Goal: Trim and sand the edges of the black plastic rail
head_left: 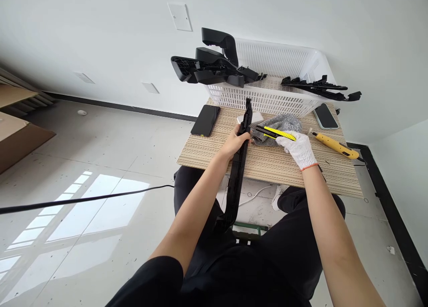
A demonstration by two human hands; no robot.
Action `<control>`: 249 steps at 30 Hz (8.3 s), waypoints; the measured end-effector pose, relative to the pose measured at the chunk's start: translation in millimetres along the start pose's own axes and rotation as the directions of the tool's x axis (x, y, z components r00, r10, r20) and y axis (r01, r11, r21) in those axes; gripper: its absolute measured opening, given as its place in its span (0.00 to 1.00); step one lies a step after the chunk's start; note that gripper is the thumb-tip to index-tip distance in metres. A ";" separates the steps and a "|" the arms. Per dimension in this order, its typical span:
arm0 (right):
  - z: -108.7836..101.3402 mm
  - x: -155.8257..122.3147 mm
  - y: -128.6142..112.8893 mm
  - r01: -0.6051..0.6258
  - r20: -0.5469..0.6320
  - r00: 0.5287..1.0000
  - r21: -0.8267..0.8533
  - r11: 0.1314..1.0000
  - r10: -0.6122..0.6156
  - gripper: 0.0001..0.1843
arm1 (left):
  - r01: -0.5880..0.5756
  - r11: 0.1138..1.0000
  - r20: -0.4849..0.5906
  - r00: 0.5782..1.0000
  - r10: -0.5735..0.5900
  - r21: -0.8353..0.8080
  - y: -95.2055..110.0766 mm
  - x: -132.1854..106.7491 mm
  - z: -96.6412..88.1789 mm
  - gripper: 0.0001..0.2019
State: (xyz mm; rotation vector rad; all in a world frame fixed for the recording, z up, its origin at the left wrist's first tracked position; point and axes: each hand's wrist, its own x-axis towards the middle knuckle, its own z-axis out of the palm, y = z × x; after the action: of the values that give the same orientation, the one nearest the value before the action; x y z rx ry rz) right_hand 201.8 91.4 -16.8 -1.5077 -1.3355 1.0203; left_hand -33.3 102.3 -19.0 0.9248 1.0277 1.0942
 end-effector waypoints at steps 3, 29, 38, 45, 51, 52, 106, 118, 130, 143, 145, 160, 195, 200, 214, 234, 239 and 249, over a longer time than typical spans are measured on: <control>0.1 0.0 -0.1 0.012 -0.013 1.000 0.007 1.000 -0.012 0.22 | -0.005 1.000 0.001 1.000 0.005 0.001 -0.2 0.2 0.1 0.14; -0.2 0.5 0.4 0.019 0.001 1.000 -0.015 1.000 -0.019 0.21 | -0.002 0.999 0.009 1.000 0.001 0.033 -1.5 1.6 -1.2 0.14; -0.5 0.3 1.1 0.038 -0.013 0.999 -0.016 0.999 -0.038 0.21 | 0.032 0.998 -0.014 0.999 -0.031 0.061 5.5 -3.6 2.2 0.13; -0.6 -0.5 -0.1 0.019 -0.003 1.000 -0.001 1.000 -0.019 0.23 | 0.028 0.999 -0.004 1.000 -0.027 0.036 4.4 -2.7 0.8 0.14; -0.2 -1.0 -0.9 0.016 0.004 1.000 0.006 1.000 -0.016 0.22 | 0.013 0.999 0.003 1.000 -0.013 0.037 3.6 -2.2 0.1 0.13; -0.1 -1.0 -1.0 0.015 0.003 1.000 0.006 1.000 -0.015 0.22 | 0.011 0.999 0.003 1.000 -0.011 0.034 4.0 -2.5 0.3 0.13; -0.2 -0.3 3.7 -0.014 0.043 0.999 0.045 0.999 0.012 0.23 | -0.037 0.999 0.037 0.999 0.036 0.033 1.2 -0.2 -1.4 0.19; 3.0 0.2 6.9 -0.003 0.041 0.999 0.043 0.999 0.001 0.24 | -0.083 0.990 0.156 0.986 0.064 0.114 -11.4 -1.5 -17.6 0.19; 2.9 -2.7 2.8 0.081 0.074 0.994 -0.002 0.997 -0.080 0.21 | -0.118 0.976 0.229 0.971 0.075 0.183 -11.3 -33.5 -26.8 0.24; 2.5 0.3 7.6 -0.021 0.071 0.997 0.032 0.999 0.019 0.22 | -0.056 0.966 -0.031 0.997 0.065 0.253 -15.9 -32.8 -10.5 0.15; 2.6 0.7 8.0 -0.027 0.068 0.997 0.044 0.999 0.024 0.23 | -0.076 0.973 0.003 0.997 0.077 0.216 -16.7 -34.9 -14.0 0.16; 0.7 -9.5 6.5 -0.028 0.122 0.992 0.021 0.999 0.025 0.24 | -0.086 0.993 0.114 0.990 0.077 0.080 -16.9 -39.8 -23.6 0.22; 7.2 -41.3 4.2 0.007 0.027 1.000 -0.069 0.998 -0.005 0.25 | -0.020 0.999 0.104 0.994 0.015 0.040 -9.1 -41.6 -25.2 0.26; 7.4 -56.8 3.5 0.019 0.023 1.000 -0.154 0.988 -0.016 0.25 | -0.015 1.000 0.116 0.993 0.017 -0.017 -12.1 -39.6 -27.9 0.28; 8.0 -59.9 1.4 -0.013 0.016 1.000 -0.145 0.989 0.015 0.25 | -0.022 1.000 0.094 0.995 0.023 -0.009 -11.6 -40.8 -29.7 0.26; 7.1 -59.5 3.2 0.002 0.027 1.000 -0.131 0.991 0.002 0.27 | -0.020 0.998 0.083 0.996 0.025 -0.054 -15.0 -39.8 -30.3 0.25; 6.4 -59.8 3.1 0.000 0.028 1.000 -0.134 0.991 0.003 0.27 | -0.019 0.998 0.084 0.996 0.023 -0.057 -14.0 -40.0 -30.1 0.26; 6.8 -60.0 1.6 -0.023 0.002 1.000 -0.106 0.994 0.023 0.27 | -0.029 0.998 0.088 0.996 0.034 -0.052 -14.5 -39.2 -29.9 0.25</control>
State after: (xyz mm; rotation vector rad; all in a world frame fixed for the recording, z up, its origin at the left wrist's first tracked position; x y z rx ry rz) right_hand 190.1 32.1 -18.2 -1.6044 -1.3966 0.9798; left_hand -63.8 63.6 -33.4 0.9437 0.9112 1.0905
